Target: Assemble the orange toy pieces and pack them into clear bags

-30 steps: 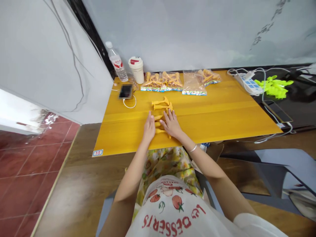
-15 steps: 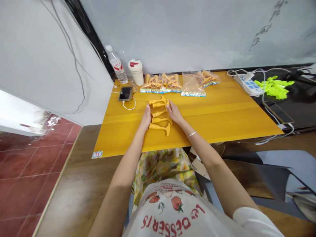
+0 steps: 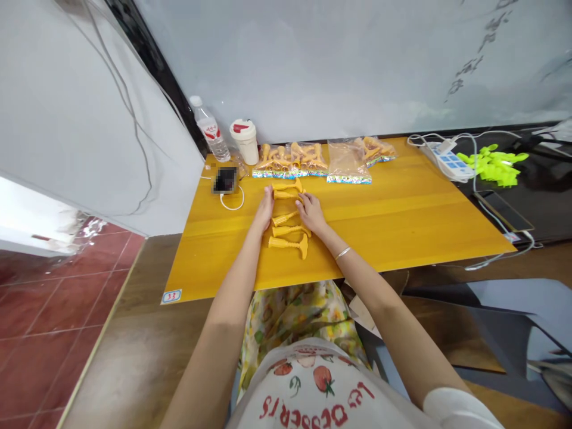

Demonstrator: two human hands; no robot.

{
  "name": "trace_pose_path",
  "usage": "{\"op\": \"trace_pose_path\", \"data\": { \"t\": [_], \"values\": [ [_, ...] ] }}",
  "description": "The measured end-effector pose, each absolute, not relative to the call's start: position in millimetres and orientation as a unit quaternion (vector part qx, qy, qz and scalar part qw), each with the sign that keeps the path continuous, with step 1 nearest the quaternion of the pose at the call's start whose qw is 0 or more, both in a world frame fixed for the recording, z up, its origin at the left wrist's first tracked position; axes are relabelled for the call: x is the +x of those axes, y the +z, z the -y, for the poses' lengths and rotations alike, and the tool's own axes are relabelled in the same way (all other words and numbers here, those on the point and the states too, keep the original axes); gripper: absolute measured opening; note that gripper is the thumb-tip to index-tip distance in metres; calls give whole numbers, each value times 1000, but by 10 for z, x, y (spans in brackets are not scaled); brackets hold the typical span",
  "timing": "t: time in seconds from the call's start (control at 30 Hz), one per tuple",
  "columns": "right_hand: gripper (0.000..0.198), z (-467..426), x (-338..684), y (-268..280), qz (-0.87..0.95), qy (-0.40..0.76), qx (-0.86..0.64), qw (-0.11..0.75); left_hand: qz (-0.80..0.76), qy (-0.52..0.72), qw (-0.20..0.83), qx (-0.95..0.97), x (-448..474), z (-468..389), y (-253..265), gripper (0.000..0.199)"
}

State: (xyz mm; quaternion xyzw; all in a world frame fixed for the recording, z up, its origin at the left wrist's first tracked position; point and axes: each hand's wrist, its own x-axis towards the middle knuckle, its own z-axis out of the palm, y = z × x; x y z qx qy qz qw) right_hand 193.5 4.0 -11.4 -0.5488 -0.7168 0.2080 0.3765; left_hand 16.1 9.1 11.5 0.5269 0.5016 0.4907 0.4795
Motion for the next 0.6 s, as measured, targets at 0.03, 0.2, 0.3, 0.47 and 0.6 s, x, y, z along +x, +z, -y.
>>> {"op": "trace_pose_path", "data": {
  "t": [0.03,0.2,0.3,0.47,0.6],
  "values": [
    [63,-48,1936,-107,716,210,-548,378,-499,494,492,516,164,-112,127,83],
    [58,-38,2003,-68,724,219,-526,388,-511,502,515,470,98,-95,143,77],
    [55,-6,2085,-69,734,231,-508,388,-555,467,440,530,-30,115,138,77],
    [48,-39,2163,-103,698,268,-535,394,-571,353,302,677,-214,492,207,41],
    [44,-72,2154,-108,687,282,-533,405,-576,341,290,683,-219,456,275,19]
  ]
}}
